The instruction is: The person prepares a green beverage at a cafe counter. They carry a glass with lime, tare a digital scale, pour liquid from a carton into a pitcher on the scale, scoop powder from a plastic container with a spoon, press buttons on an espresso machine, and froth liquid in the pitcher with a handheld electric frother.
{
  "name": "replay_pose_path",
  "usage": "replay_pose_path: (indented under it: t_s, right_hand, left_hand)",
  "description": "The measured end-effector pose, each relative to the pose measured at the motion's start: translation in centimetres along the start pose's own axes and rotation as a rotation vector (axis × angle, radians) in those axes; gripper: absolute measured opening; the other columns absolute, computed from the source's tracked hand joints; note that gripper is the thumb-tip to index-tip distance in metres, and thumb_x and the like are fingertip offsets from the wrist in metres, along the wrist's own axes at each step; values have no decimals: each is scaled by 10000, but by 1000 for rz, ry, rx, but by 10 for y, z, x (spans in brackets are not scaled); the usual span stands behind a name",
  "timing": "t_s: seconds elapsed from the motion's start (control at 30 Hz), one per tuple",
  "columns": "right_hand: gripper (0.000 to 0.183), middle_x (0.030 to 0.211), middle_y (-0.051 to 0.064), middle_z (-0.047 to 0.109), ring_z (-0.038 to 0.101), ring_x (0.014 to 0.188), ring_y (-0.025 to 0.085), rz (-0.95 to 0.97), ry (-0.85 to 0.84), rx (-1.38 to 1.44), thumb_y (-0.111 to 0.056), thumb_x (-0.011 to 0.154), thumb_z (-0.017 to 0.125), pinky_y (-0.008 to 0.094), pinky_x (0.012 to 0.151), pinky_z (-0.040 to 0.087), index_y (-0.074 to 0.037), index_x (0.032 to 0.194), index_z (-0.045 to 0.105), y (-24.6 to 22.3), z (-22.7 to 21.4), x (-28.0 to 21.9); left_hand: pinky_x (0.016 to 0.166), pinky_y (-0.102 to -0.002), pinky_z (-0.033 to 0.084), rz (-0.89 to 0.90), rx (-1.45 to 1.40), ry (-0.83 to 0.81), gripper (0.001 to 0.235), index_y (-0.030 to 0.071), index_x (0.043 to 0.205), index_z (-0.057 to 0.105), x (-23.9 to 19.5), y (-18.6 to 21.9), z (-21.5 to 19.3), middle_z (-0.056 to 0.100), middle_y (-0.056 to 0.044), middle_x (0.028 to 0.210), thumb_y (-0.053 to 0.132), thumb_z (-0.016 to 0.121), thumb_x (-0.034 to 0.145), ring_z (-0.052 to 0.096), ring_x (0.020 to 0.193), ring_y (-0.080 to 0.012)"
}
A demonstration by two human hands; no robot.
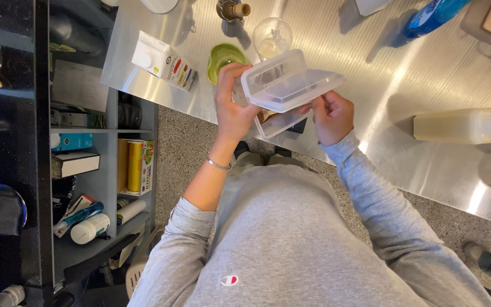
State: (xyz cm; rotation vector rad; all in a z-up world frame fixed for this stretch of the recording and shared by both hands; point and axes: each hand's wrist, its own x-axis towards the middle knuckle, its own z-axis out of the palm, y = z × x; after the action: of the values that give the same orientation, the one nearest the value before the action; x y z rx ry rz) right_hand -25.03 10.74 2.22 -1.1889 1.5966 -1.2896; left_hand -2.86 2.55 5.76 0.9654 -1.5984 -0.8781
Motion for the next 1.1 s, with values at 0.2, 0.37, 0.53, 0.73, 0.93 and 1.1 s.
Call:
replay_pose_path:
  t_s: [0.2,0.37,0.53,0.73,0.93,1.1]
  right_hand:
    - [183,806,109,719,423,469,20,31,86,135,-129,1103,562,210,411,319,24,1062,655,-1,-26,2]
    - [199,806,119,721,433,451,34,12,143,158,-143,1118,553,218,403,320,20,1059,652,-4,-47,2]
    - [203,816,133,721,495,466,55,-14,232,96,-140,1134,549,228,398,352,22,1067,651,3,-73,0]
    - [200,803,135,724,538,466,80,16,301,21,-134,1124,562,239,390,382,27,1059,663,41,-82,-6]
    - [137,833,85,744,560,502,75,40,284,-66,-116,1089,584,227,432,436,-17,1082,679,38,-66,-14]
    - [78,793,52,726,629,577,195,-717,-1,-827,-118,1001,774,359,681,559,-68,981,717,15,-65,-17]
  left_hand:
    - [1090,-358,468,-79,6,14,517,46,1221,639,-8,-15,5,606,-106,1249,187,883,788,611,1217,-264]
    - [1083,-354,479,-121,0,23,512,49,1226,639,-12,-27,-2,613,-101,1240,197,883,800,618,1207,-253]
    - [1046,-355,495,-151,31,55,516,53,1222,631,-13,-45,-20,614,-92,1230,220,888,807,615,1191,-238]
    - [1035,-343,513,-206,59,105,486,68,1223,629,-21,-64,-45,604,-63,1244,220,884,839,603,1191,-192]
    - [1025,-342,533,-257,-44,112,494,79,1239,616,-24,-66,-48,600,-36,1275,208,886,846,595,1199,-154]
    - [1007,-340,551,-270,-40,131,483,76,1237,619,-28,-69,-46,597,-35,1276,178,871,838,597,1207,-154]
